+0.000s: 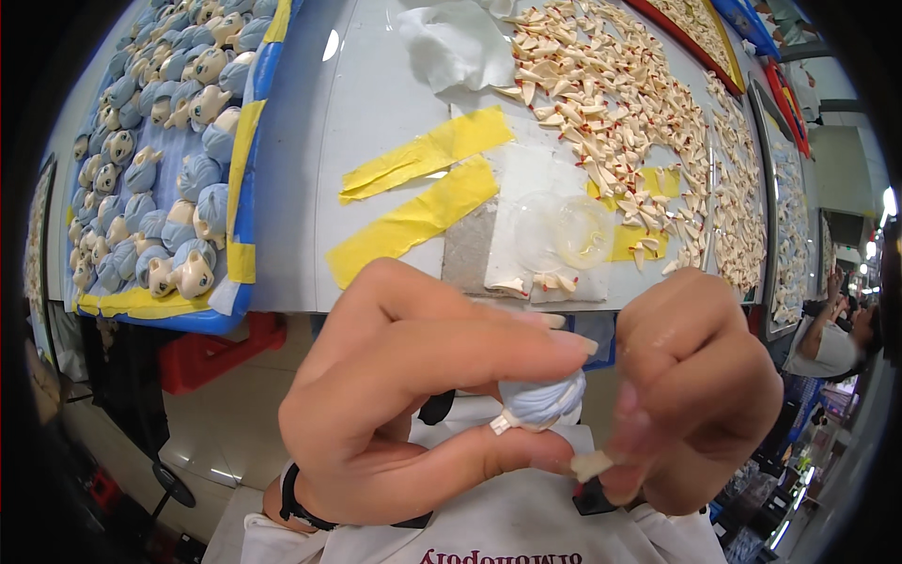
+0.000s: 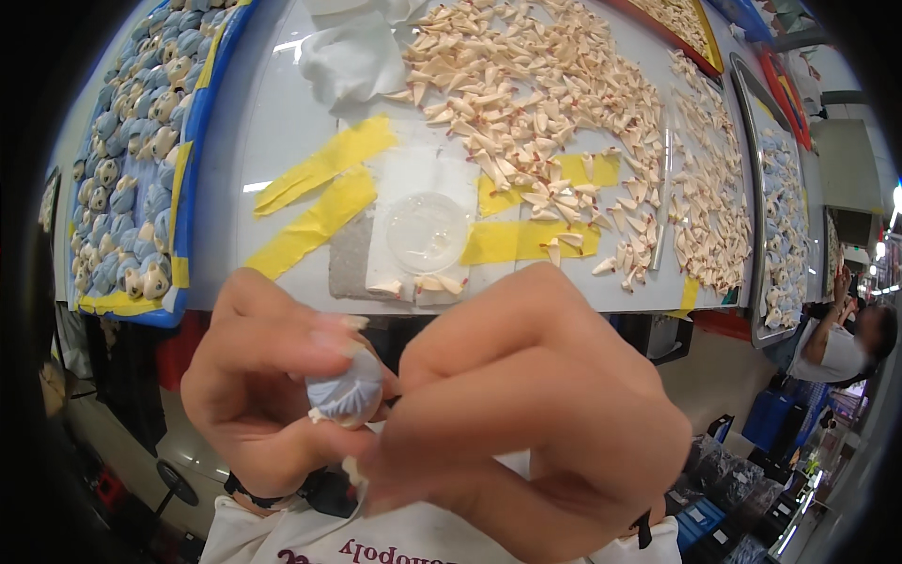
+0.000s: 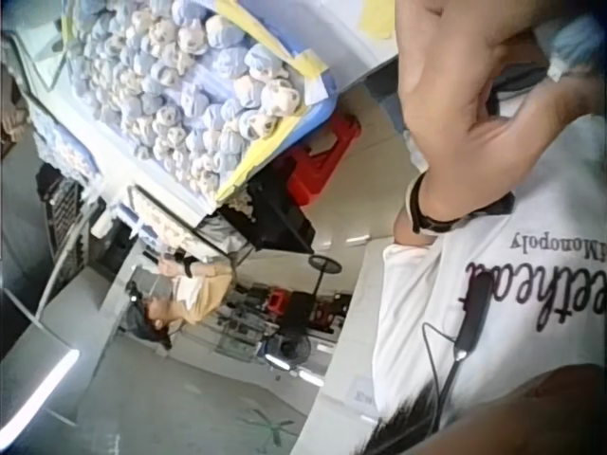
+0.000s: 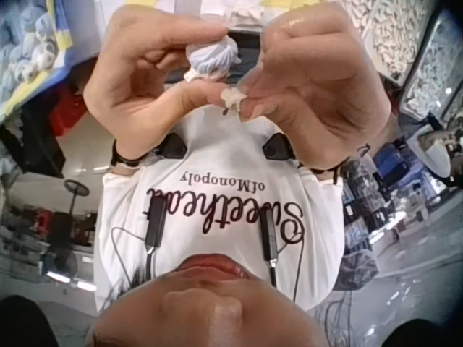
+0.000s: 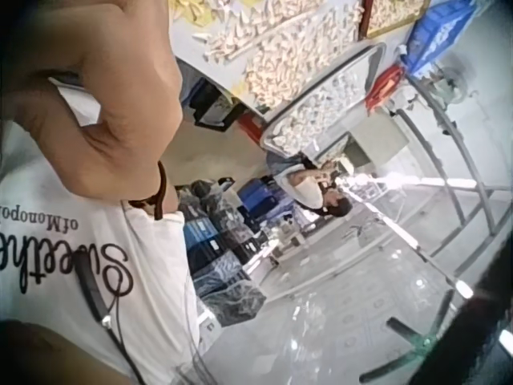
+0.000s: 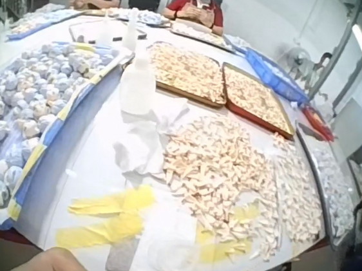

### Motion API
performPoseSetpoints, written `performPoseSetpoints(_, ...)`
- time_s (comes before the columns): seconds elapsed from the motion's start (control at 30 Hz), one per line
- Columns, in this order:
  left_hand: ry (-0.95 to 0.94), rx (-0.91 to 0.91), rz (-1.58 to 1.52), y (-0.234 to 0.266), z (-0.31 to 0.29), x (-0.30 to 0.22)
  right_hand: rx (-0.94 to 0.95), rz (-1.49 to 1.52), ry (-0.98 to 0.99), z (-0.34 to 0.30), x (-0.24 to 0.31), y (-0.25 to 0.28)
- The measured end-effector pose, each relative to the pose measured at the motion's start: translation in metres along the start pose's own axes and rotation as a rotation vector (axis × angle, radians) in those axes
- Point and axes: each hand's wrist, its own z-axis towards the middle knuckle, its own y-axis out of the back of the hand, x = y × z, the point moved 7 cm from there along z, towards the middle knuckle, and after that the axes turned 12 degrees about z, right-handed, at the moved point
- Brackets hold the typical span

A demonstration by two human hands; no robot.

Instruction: The person assembles small doll heads by inserting individual strands of light-colored hair into the top of the heads. They pick up a doll head from a blue tray, insert a hair strand, and place the head back on the tray. This process is repeated continuously throughout the video.

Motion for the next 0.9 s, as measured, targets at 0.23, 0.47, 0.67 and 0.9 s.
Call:
performPoseSetpoints(0.23,-0.107,-0.029,0.223,0.0,0.002,-0.011,0.058,-0.265,0.136,0.004,0.015,-0.014)
performPoseSetpoints(0.47,-0.104,-0.136,0.437,-0.006,-0.001,-0.026,0.169,-0.546,0.248,0.006,0.021,-0.016)
performPoseSetpoints(0.67,-0.149,-0.101,0.408,-0.001,0.002,-0.014,-0.031,-0.311,0.111,0.005,0.008,0.001)
performPoseSetpoints(0.9,-0.001,-0.157,0.045,0.02,-0.008,0.011,-0.246,-0.678,-0.124,0.016,-0.006,0.081)
